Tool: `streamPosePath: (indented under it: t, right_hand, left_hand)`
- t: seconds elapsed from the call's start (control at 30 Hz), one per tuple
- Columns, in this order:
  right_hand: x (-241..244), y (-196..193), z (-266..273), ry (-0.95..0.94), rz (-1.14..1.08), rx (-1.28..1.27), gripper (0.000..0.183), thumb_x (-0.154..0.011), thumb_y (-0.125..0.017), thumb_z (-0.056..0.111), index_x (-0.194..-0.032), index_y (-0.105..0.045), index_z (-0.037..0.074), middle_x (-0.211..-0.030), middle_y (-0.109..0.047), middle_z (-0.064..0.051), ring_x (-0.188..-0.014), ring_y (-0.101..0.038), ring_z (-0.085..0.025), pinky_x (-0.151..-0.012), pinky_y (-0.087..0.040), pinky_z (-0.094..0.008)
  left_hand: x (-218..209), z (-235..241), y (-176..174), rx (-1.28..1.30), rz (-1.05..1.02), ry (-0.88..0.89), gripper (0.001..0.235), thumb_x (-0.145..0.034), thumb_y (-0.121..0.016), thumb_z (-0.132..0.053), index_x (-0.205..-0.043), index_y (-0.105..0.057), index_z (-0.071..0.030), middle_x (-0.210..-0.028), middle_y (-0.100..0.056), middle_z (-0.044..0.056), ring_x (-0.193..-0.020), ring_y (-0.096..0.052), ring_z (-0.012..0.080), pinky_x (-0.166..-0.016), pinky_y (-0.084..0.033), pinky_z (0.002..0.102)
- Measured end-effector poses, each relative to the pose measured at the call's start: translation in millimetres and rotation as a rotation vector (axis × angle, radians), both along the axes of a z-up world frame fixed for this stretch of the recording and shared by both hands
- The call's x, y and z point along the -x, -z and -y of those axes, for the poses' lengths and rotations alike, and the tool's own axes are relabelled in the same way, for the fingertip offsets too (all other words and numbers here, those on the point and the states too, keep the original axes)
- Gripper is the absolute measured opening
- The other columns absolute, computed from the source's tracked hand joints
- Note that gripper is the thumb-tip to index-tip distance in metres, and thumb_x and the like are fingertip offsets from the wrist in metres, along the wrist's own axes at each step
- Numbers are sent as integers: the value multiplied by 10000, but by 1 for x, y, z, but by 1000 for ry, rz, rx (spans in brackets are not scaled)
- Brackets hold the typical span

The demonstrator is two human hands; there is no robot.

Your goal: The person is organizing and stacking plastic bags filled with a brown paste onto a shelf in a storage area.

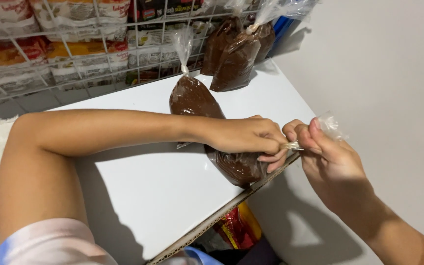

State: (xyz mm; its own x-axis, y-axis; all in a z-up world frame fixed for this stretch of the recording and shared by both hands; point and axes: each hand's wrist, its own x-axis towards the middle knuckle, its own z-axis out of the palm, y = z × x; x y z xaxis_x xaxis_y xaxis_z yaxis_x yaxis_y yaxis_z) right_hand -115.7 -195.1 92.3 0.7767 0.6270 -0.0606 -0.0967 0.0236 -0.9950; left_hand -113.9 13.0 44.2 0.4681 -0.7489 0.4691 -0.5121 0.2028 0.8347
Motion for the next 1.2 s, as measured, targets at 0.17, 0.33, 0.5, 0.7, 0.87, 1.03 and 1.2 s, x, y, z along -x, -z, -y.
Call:
streamPosePath:
  t: [0.17, 0.33, 0.5, 0.7, 0.87, 1.03, 1.2]
  right_hand:
    - [-9, 1, -4, 40, 156, 95, 494, -1097, -403, 367, -665, -366, 130, -927, -517, -135, -939, -523, -234, -879, -455, -338]
    - [-4, -13, -17, -21, 198, 135, 493, -1079, -412, 386, -664, -403, 120, -976, -554, -116, -530, -590, -295, -718, -563, -381]
    - [-8, -14, -17, -22, 363, 232, 498, -1085, -394, 393, -651, -408, 149, -1005, -587, -80, -878, -503, -197, -836, -391, -331]
    - [-10, 10, -7, 82, 598, 217, 479, -1115, -335, 398, -748, -507, 143, -1151, -586, -77, -1228, -517, -191, -1116, -310, -361]
    - [-1, 19, -1, 205, 595, 213, 459, -1130, -305, 381, -803, -493, 120, -1050, -513, -48, -1076, -463, -167, -1006, -294, -302]
    - [5, 25, 4, 218, 575, 168, 436, -1133, -318, 360, -801, -476, 125, -978, -489, -48, -1083, -468, -177, -1027, -291, -308]
    - [8, 25, 7, 187, 531, 135, 454, -1131, -327, 375, -804, -486, 103, -998, -568, -91, -1041, -508, -206, -1005, -322, -323]
  left_hand:
    - [3, -9, -15, -126, -47, -38, 311, -968, -390, -200, -753, -598, -116, -875, -730, 35, -847, -693, 139, -911, -485, 281]
    - [-9, -13, -10, -76, -144, 66, 438, -986, -366, -241, -1080, -731, -17, -1049, -748, 139, -1046, -678, 212, -1063, -458, 311]
    - [-1, -26, -36, -475, -73, -209, 308, -911, -473, -269, -1094, -661, -108, -908, -587, -2, -775, -539, 120, -705, -411, 253]
    - [-29, -44, -35, -425, 73, -336, 380, -994, -444, -205, -1312, -593, -59, -1287, -709, 95, -1188, -687, 190, -1037, -513, 335]
    - [-18, -60, -64, -342, 57, -315, 344, -950, -506, -133, -1251, -655, -57, -1194, -771, 49, -1183, -697, 131, -1026, -504, 305]
    - [-7, -67, -76, -303, 77, -209, 305, -977, -555, -147, -1260, -637, -68, -1195, -772, 66, -1167, -734, 132, -1039, -545, 314]
    - [-5, -66, -79, -344, -35, -259, 461, -821, -728, -351, -1206, -718, -98, -1054, -819, 48, -1032, -774, 77, -989, -546, 204]
